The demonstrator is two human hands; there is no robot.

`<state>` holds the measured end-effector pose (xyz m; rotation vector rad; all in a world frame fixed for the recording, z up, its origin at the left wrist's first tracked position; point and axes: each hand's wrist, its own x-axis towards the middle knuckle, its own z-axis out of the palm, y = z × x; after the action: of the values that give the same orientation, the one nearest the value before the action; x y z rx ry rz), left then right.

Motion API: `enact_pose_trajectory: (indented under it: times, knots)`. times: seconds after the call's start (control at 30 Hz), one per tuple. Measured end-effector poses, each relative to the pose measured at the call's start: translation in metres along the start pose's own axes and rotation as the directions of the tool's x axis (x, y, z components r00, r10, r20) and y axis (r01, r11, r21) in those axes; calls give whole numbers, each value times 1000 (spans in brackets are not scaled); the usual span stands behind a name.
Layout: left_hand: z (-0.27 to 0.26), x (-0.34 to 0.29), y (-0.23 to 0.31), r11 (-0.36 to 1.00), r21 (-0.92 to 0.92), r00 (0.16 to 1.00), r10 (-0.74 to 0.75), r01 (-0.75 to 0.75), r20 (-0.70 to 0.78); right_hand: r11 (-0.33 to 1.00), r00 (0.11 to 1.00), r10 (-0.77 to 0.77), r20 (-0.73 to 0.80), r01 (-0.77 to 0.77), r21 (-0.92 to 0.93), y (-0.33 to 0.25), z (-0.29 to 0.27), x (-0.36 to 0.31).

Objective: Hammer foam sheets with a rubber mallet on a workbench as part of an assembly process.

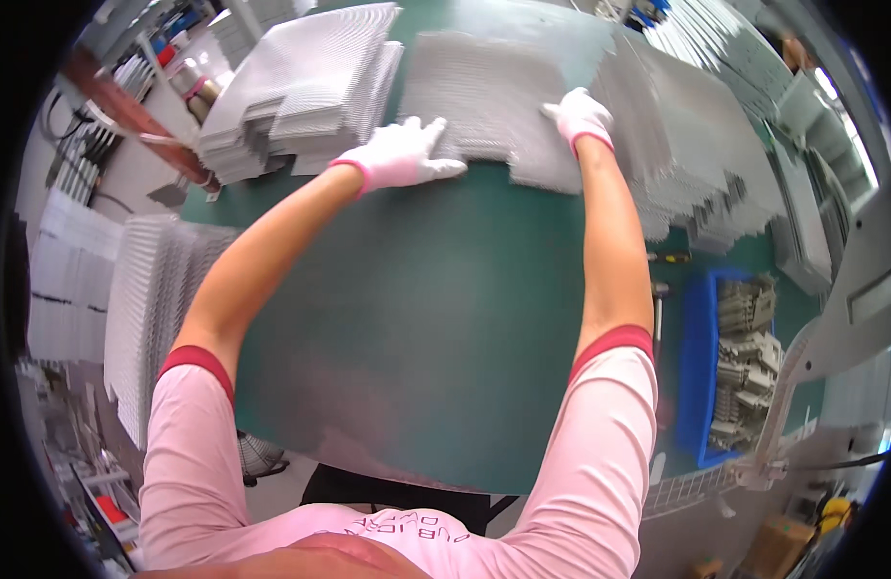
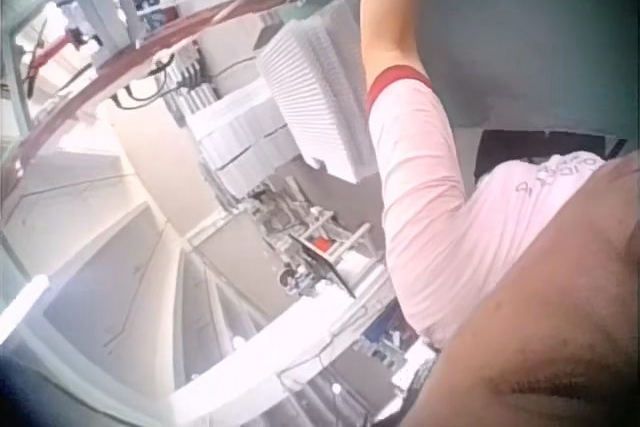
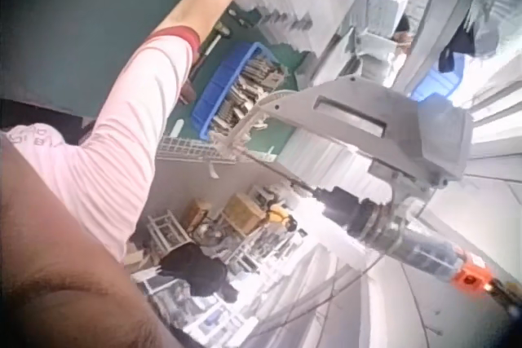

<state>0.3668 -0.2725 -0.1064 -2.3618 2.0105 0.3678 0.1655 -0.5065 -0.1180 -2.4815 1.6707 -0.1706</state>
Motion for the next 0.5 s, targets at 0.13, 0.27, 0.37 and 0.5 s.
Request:
enact_pose_trajectory:
  times: [0.13,0.27,0.37,0.5]
  knots:
    - [-16,-10,5,997,-79,997,-28,22,-77,990,966,-94,-242,65,-125,-30,-17,0]
    - [-68,-47,10,992,-34,977,117,-125,-177,962,805,-224,-550,272,7,-63,-60,-34]
    - [-120,-99,-6,918,141,814,394,-370,-427,829,875,-179,-450,381,410,-92,-82,-95]
    - [-172,-225,-68,985,89,901,171,-148,-398,318,896,-404,-185,327,890,-148,-56,-224]
